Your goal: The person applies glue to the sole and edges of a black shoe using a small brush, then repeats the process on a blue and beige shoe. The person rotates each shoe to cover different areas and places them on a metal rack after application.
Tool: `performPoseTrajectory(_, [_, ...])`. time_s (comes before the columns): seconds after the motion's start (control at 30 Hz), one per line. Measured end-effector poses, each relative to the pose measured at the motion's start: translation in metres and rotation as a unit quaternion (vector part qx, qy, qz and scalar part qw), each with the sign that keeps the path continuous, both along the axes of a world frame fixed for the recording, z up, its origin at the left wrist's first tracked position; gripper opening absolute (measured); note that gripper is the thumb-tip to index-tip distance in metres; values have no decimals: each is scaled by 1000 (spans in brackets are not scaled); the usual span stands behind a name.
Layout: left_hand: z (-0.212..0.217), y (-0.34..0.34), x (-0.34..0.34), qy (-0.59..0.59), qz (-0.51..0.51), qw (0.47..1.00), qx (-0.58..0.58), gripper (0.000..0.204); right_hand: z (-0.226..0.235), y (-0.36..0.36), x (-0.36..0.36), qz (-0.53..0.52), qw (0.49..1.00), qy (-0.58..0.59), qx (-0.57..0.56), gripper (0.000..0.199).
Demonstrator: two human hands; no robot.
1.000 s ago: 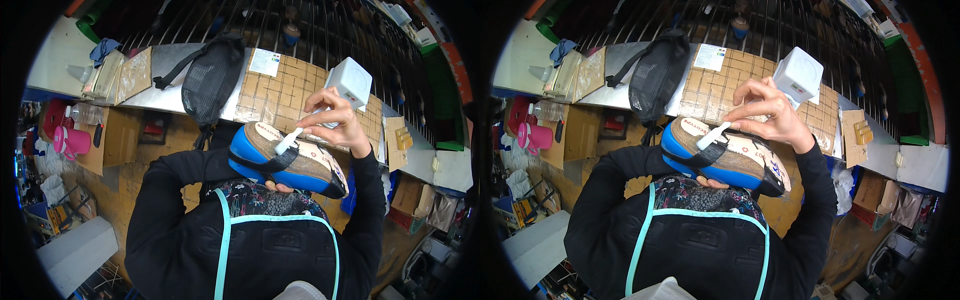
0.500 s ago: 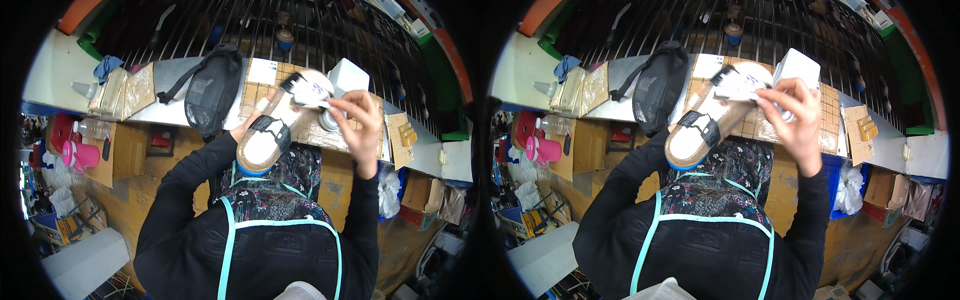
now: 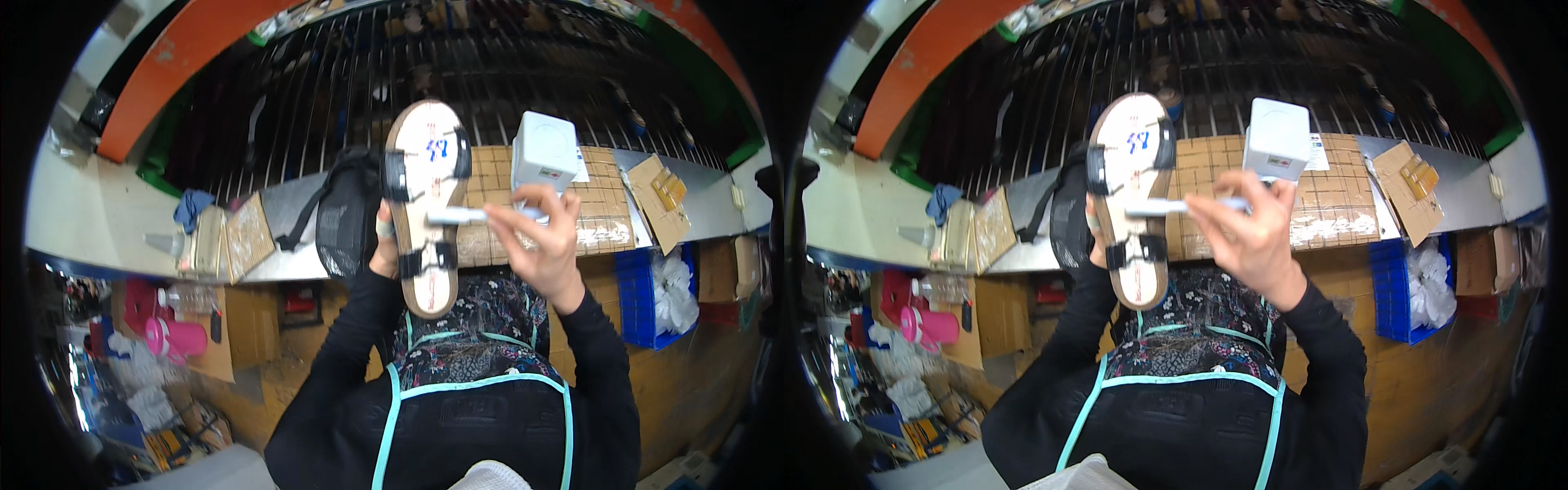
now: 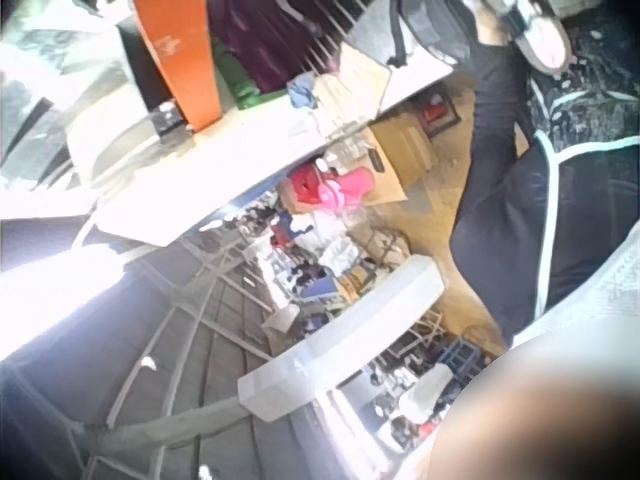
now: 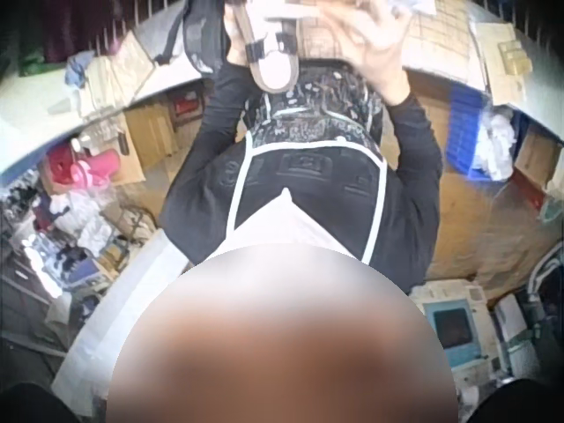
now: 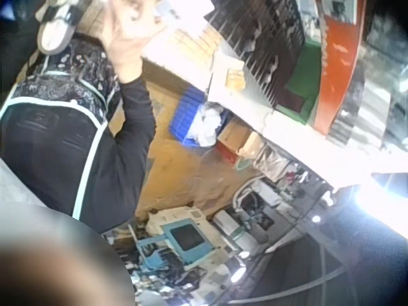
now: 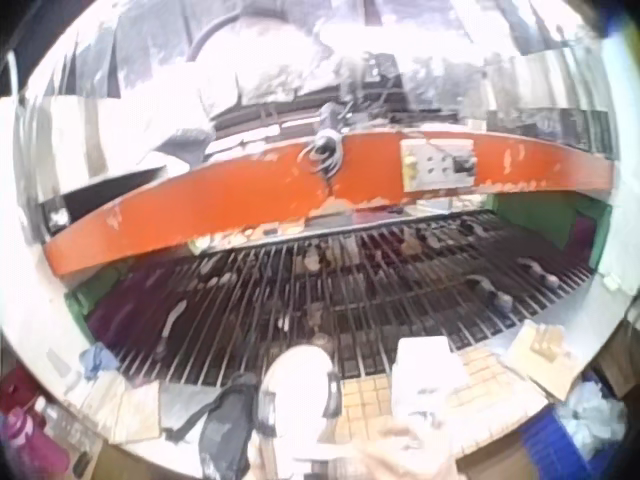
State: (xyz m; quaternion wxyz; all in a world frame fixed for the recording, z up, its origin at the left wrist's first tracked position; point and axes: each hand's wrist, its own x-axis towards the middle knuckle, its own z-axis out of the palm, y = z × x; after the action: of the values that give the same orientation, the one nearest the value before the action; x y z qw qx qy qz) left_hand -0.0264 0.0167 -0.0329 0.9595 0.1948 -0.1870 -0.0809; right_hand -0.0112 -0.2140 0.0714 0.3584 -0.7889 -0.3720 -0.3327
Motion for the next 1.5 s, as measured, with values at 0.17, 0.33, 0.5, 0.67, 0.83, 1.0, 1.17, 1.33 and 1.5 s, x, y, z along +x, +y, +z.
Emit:
performPoseTrajectory(0.17, [-6, 3, -5, 54, -44, 997, 24, 99, 35, 10, 33, -136, 986, -98, 1, 20])
performPoseTrajectory(0.33, [18, -2, -28, 215, 114, 960, 141, 85, 45, 23, 9, -60, 988, -115, -89, 24])
performPoseTrajectory(0.5, [43, -19, -38, 72, 114, 963, 234, 49, 46, 10, 30, 129, 970, 167, 121, 10])
performPoseTrajectory(0.67, [46, 5, -25, 28, -28, 999, 21, 73, 10, 4, 39, 181, 894, 288, 291, 12])
performPoseTrajectory(0.83, [50, 45, -20, 34, -14, 999, -28, 101, -59, 12, 43, 348, 641, 527, 436, 17])
performPoseTrajectory(1.0, [62, 107, -1, -5, 32, 999, -11, 84, -108, 31, 32, 417, 396, 644, 505, 17])
performPoseTrajectory(1.17, [76, 148, 7, 25, 58, 997, 34, 67, -114, 35, 20, 380, 469, 649, 462, 18])
performPoseTrajectory(1.33, [77, 114, -27, 142, -97, 985, 0, 88, -57, 18, 46, 320, 786, 427, 311, 14])
performPoseTrajectory(1.5, [33, 31, -46, 99, -456, 873, -139, 90, 30, -5, 62, 244, 945, 215, 28, 18])
